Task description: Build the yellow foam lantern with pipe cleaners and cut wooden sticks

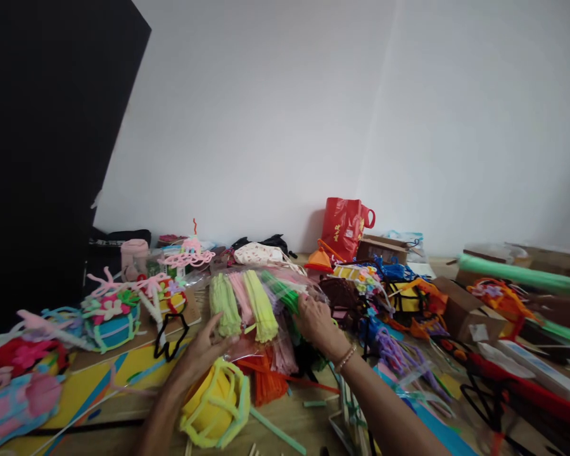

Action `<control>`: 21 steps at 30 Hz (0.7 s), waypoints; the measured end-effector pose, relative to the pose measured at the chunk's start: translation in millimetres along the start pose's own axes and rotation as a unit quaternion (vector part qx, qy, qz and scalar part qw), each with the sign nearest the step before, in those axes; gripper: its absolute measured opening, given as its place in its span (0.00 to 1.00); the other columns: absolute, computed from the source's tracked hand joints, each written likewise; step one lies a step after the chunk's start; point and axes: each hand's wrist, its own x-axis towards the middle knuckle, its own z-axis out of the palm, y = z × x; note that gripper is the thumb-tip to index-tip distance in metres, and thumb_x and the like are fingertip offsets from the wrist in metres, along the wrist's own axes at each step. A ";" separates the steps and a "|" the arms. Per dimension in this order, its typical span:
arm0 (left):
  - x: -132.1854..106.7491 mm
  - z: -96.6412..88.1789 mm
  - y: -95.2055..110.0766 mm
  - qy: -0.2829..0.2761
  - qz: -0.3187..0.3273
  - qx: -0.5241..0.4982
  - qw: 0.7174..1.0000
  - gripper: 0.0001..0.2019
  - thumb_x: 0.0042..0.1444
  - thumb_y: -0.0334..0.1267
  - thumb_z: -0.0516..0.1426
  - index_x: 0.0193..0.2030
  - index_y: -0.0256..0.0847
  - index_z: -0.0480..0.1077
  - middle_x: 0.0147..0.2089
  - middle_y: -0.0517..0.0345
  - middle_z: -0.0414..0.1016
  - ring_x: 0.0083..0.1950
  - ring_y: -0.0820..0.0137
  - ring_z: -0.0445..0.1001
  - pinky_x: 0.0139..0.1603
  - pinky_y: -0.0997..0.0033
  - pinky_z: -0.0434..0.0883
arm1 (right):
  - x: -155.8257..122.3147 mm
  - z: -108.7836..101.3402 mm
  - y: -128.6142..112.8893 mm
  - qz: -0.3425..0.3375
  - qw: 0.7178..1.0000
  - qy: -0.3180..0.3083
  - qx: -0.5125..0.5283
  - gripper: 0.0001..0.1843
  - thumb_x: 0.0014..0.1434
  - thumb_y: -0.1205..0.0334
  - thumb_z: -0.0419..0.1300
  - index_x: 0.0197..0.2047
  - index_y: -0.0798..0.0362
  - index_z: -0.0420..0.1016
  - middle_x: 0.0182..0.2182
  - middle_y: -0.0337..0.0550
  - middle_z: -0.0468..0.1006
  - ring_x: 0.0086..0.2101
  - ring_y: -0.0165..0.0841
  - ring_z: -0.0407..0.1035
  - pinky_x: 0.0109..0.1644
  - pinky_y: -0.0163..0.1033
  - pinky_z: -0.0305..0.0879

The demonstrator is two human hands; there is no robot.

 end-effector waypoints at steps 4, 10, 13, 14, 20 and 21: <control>-0.3 1.0 0.4 0.024 0.012 0.066 0.997 0.32 0.48 0.46 0.59 0.59 0.34 0.64 0.42 0.49 0.81 0.43 0.61 0.79 0.42 0.67 0.73 | 10.2 -8.6 -11.8 -0.010 1.000 -0.017 0.007 0.27 0.54 0.54 0.62 0.54 0.61 0.68 0.54 0.67 0.68 0.56 0.57 0.57 0.56 0.57 0.55; -3.8 1.1 5.9 0.055 0.005 0.175 0.983 0.24 0.53 0.38 0.53 0.58 0.34 0.65 0.45 0.44 0.79 0.46 0.60 0.77 0.45 0.66 0.70 | 25.8 -5.4 -17.2 0.017 0.996 -0.082 0.019 0.16 0.62 0.54 0.57 0.50 0.55 0.70 0.47 0.46 0.74 0.44 0.38 0.70 0.47 0.49 0.68; -6.1 0.8 10.7 0.057 0.008 0.214 0.975 0.22 0.55 0.37 0.53 0.57 0.36 0.67 0.43 0.46 0.80 0.45 0.61 0.77 0.43 0.68 0.69 | 23.4 6.4 -17.3 0.051 0.994 -0.097 0.029 0.17 0.63 0.57 0.57 0.53 0.55 0.68 0.49 0.47 0.72 0.45 0.38 0.71 0.47 0.49 0.70; -6.7 0.7 12.1 0.056 0.010 0.223 0.973 0.21 0.55 0.37 0.53 0.56 0.37 0.67 0.42 0.47 0.80 0.44 0.62 0.77 0.43 0.70 0.68 | 22.0 10.9 -17.7 0.058 0.992 -0.102 0.036 0.17 0.63 0.57 0.58 0.53 0.55 0.68 0.49 0.47 0.72 0.44 0.38 0.71 0.47 0.49 0.70; -8.1 2.1 15.4 0.058 0.023 0.255 0.965 0.20 0.56 0.35 0.52 0.55 0.36 0.68 0.43 0.46 0.80 0.45 0.62 0.78 0.43 0.70 0.69 | 23.8 25.5 -21.7 0.068 0.984 -0.093 0.134 0.16 0.64 0.58 0.57 0.53 0.55 0.67 0.48 0.46 0.73 0.42 0.37 0.72 0.45 0.48 0.71; -8.1 2.7 15.2 0.060 0.027 0.256 0.964 0.19 0.57 0.34 0.50 0.55 0.36 0.68 0.45 0.46 0.80 0.46 0.63 0.77 0.45 0.70 0.69 | 26.1 25.3 -22.5 0.060 0.982 -0.088 0.158 0.16 0.64 0.58 0.57 0.53 0.55 0.67 0.47 0.46 0.73 0.42 0.36 0.72 0.44 0.47 0.71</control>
